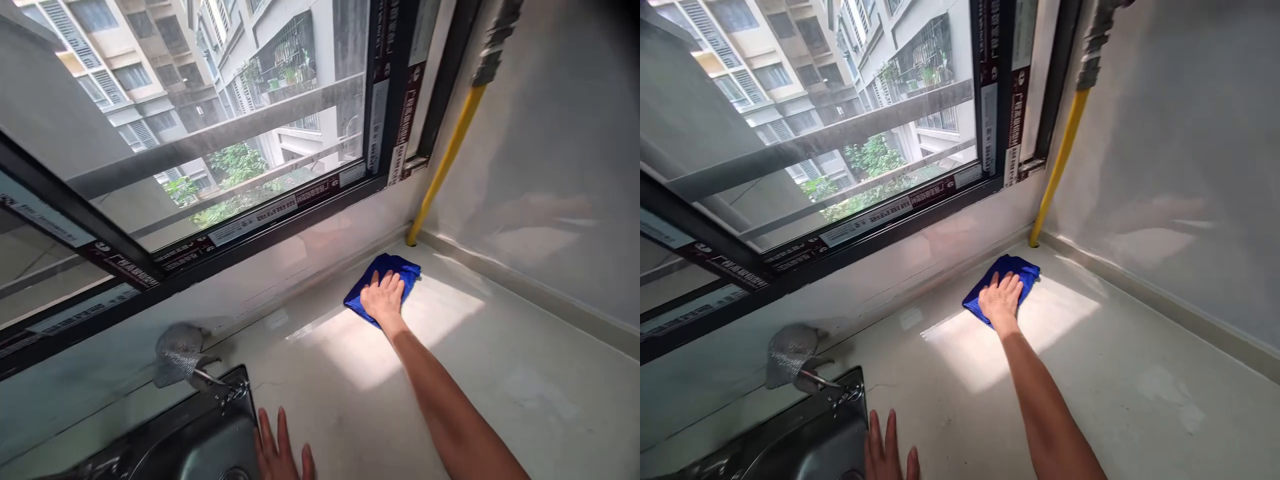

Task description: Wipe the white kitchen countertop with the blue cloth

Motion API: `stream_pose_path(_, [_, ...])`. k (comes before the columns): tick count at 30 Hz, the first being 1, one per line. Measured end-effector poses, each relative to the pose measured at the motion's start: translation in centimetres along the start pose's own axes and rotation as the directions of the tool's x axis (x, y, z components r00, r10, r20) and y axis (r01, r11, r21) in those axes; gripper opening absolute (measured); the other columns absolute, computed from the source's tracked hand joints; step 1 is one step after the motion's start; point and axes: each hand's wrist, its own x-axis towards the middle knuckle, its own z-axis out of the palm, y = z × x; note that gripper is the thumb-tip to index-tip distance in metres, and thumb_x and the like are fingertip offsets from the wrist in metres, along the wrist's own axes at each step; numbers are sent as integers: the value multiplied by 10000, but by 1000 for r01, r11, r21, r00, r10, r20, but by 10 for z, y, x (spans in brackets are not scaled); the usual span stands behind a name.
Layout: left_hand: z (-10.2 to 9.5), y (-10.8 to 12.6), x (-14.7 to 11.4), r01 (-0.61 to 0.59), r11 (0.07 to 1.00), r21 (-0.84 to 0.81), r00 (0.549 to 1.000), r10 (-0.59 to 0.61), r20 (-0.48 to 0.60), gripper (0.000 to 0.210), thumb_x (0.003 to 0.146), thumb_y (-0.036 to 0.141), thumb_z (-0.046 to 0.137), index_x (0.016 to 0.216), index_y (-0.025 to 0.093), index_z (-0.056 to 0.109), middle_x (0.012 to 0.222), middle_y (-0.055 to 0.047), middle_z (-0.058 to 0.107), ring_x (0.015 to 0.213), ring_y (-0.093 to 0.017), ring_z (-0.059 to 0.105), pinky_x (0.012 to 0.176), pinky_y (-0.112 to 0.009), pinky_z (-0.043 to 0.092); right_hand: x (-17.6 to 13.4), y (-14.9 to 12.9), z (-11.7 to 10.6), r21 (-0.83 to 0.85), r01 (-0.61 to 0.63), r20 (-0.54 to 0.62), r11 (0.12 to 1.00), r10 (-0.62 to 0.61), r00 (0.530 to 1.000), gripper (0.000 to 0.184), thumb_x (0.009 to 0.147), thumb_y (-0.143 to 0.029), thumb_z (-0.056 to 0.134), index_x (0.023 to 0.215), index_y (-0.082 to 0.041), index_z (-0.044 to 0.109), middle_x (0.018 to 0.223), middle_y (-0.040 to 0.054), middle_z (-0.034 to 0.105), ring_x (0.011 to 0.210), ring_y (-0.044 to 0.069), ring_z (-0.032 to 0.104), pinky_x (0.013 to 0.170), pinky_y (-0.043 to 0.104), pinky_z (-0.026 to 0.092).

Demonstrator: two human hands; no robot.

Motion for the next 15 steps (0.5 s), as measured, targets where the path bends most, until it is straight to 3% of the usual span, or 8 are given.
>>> stream_pose_path(5, [-15,10,-5,-18,1000,-13,1000,18,20,669,885,383,474,1514,171,394,1674,-112,86,1525,-366,145,1196,-551,315,-73,-119,-18,160,144,64,977,-156,986,639,915,-279,349,1461,51,353,1521,359,298,1437,467,234,1068,739,173])
stream_pose_path(8, [-19,13,-5,22,1000,-18,998,-21,62,698,876,389,495,1532,199,356,1677,-97,93,1531,-349,125,1203,-537,304,-123,-162,-34,268,289,105,919,-326,939,639,913,-294,417,1464,28,371,1551,322,274,1459,432,221,1134,675,153])
stream_pose_path(10, [-24,16,-5,50,998,-32,995,-47,91,697,879,394,489,1535,203,351,1679,-96,84,1533,-345,114,1207,-531,296,-150,-173,-42,353,451,110,820,-514,850,615,919,-308,454,1474,-51,402,1576,250,289,1474,385,223,1174,600,169])
stream_pose_path(13, [-33,23,-6,74,995,-69,990,-66,121,651,887,396,482,1495,171,427,1675,-129,105,1530,-354,130,1219,-537,264,-176,-170,-49,474,668,69,574,-781,621,572,912,-296,491,1471,-182,445,1588,129,334,1484,290,241,1208,494,197])
stream_pose_path(15, [-37,27,-8,69,993,-93,991,-58,124,589,890,398,481,1411,128,531,1667,-164,131,1526,-372,139,1223,-548,246,-185,-162,-51,514,741,35,432,-874,485,576,892,-253,505,1466,-239,453,1589,73,344,1482,243,251,1220,461,200])
